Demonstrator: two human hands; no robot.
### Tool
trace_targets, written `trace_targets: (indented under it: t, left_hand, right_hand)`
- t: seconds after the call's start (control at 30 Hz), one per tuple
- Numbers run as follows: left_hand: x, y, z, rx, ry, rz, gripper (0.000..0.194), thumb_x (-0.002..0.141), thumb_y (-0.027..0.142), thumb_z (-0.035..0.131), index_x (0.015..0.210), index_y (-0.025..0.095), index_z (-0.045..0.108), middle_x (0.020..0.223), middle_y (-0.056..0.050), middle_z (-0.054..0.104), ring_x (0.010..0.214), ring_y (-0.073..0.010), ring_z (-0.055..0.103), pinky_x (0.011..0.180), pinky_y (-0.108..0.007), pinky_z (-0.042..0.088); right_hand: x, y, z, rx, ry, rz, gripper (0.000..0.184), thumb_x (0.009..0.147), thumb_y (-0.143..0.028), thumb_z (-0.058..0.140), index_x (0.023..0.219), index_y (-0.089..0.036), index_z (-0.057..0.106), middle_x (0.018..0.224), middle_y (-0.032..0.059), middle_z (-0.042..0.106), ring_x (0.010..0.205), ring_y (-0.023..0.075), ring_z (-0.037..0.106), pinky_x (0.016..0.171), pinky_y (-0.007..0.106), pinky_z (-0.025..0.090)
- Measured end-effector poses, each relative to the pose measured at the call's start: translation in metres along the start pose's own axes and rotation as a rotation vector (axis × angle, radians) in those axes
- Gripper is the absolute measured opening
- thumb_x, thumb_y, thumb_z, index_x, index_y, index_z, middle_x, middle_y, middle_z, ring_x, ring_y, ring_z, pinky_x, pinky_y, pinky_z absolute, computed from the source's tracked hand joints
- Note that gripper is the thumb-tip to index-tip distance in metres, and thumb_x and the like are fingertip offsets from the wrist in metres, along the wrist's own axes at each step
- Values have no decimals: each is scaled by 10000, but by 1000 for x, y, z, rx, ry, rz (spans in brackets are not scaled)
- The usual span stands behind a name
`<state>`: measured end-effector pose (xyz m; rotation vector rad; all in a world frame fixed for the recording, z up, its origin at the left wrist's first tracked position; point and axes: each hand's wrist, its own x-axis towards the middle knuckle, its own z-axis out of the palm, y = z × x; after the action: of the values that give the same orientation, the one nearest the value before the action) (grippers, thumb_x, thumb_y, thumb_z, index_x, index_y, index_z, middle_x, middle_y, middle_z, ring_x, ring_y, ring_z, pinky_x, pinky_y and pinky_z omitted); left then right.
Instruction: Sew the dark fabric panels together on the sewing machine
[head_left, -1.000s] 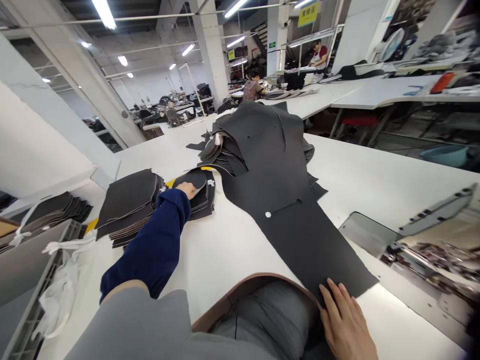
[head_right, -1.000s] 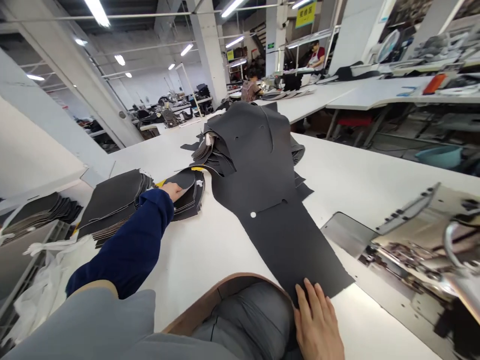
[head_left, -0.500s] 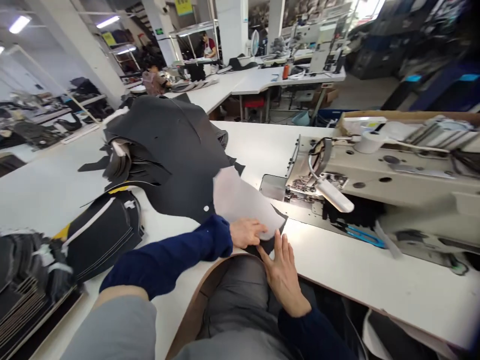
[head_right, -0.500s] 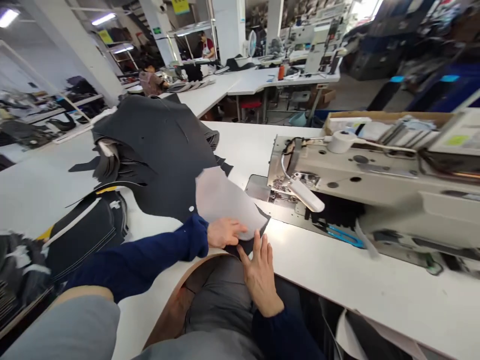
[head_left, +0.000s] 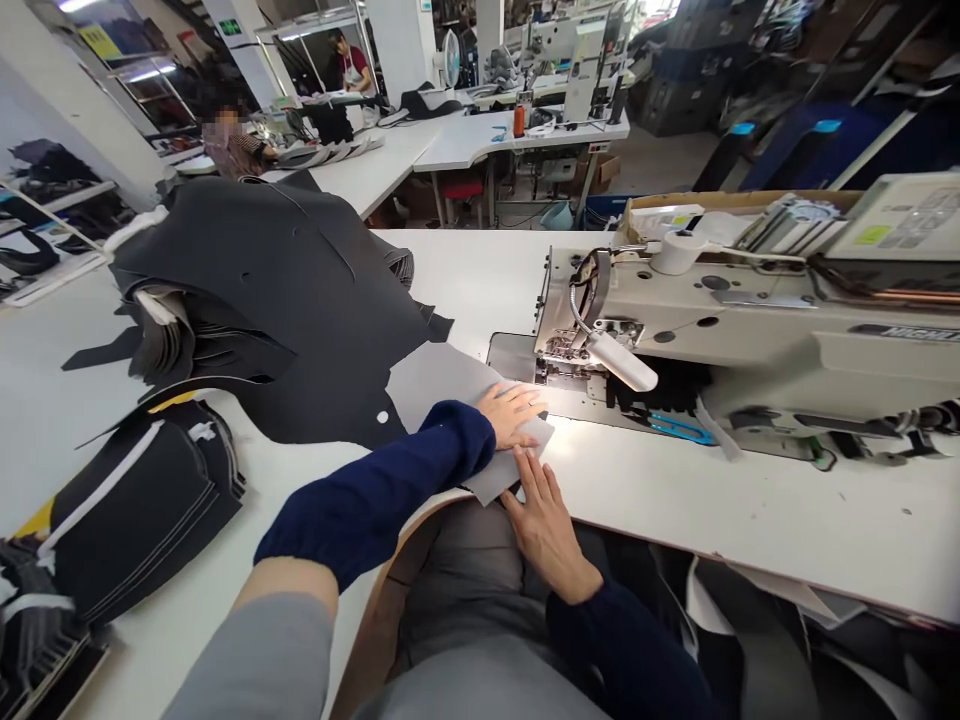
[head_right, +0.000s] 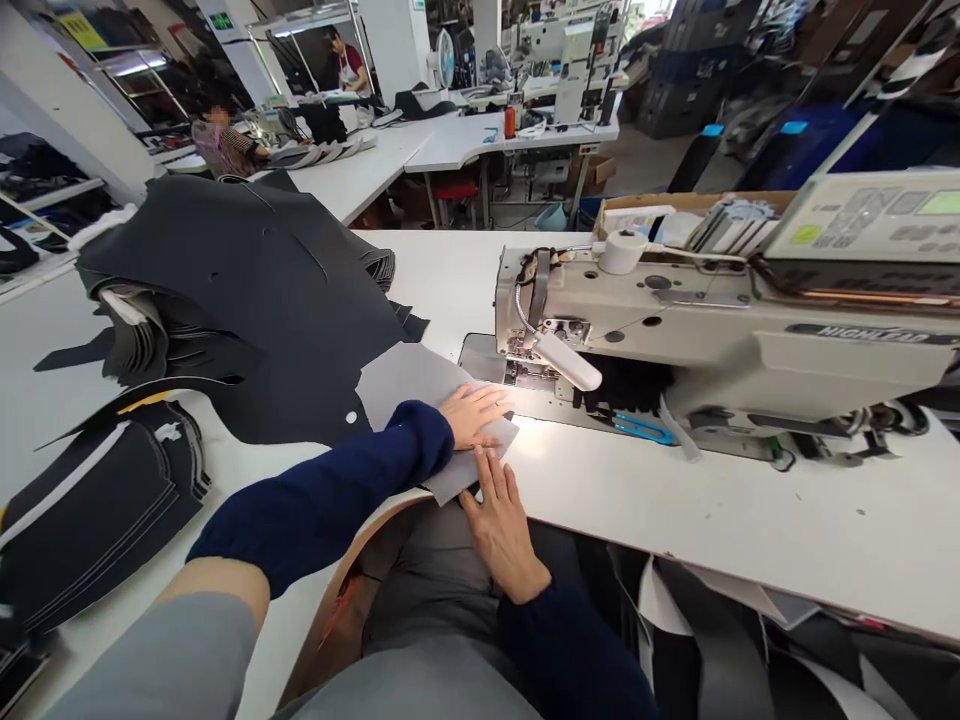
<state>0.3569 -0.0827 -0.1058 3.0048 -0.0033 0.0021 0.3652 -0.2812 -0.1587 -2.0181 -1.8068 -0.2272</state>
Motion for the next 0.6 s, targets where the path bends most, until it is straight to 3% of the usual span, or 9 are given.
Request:
trace_targets:
  t: [0.13, 0.27, 0.37, 0.47, 0.6]
  left_hand:
    - [6, -1, 8, 103, 34, -185, 563, 846, 600, 472, 1222, 184, 519, 1301, -140, 467, 1167, -314, 415, 979, -490, 300]
    - [15, -8, -1, 127, 41, -166, 543, 780, 652, 524, 971, 152, 613, 1035, -113, 566, 1041, -294, 455, 1009, -525, 218]
    - [26, -18, -3, 71, -31, -111, 360, 869, 493, 490, 985, 174, 610, 1035, -68, 592, 1028, -247, 468, 1009, -475, 229]
    - [35, -28, -1, -3, -109, -110, 223, 917, 310, 427, 988, 208, 613, 1021, -26, 623, 989, -203, 496, 940, -401, 292]
    - [43, -34, 1, -24, -142, -134, 204, 883, 355, 495, 930, 202, 621, 977, -18, 648, 966, -201, 514, 903, -365, 311]
  right_hand:
    - [-3, 0, 0, -23, -29, -12, 157, 814, -54, 509, 902, -135, 610, 1518, 145, 144, 1384, 355, 142, 1081, 572, 247]
    - [-4, 5, 5, -46, -66, -97, 118, 818, -71, 516, 833, -138, 611, 1480, 95, 289, 1375, 326, 195, 1084, 533, 293]
    - [-3, 7, 5, -36, -52, -123, 142, 837, -76, 495, 878, -141, 615, 1449, 93, 352, 1370, 306, 223, 1069, 502, 346]
    - [-2, 5, 2, -1, -36, -114, 198, 851, -40, 430, 880, -119, 609, 1459, 135, 317, 1375, 309, 209, 1060, 495, 373]
    - [-1, 2, 0, 81, 6, -45, 268, 849, -1, 354, 857, -97, 605, 1457, 196, 277, 1381, 315, 186, 1060, 493, 385]
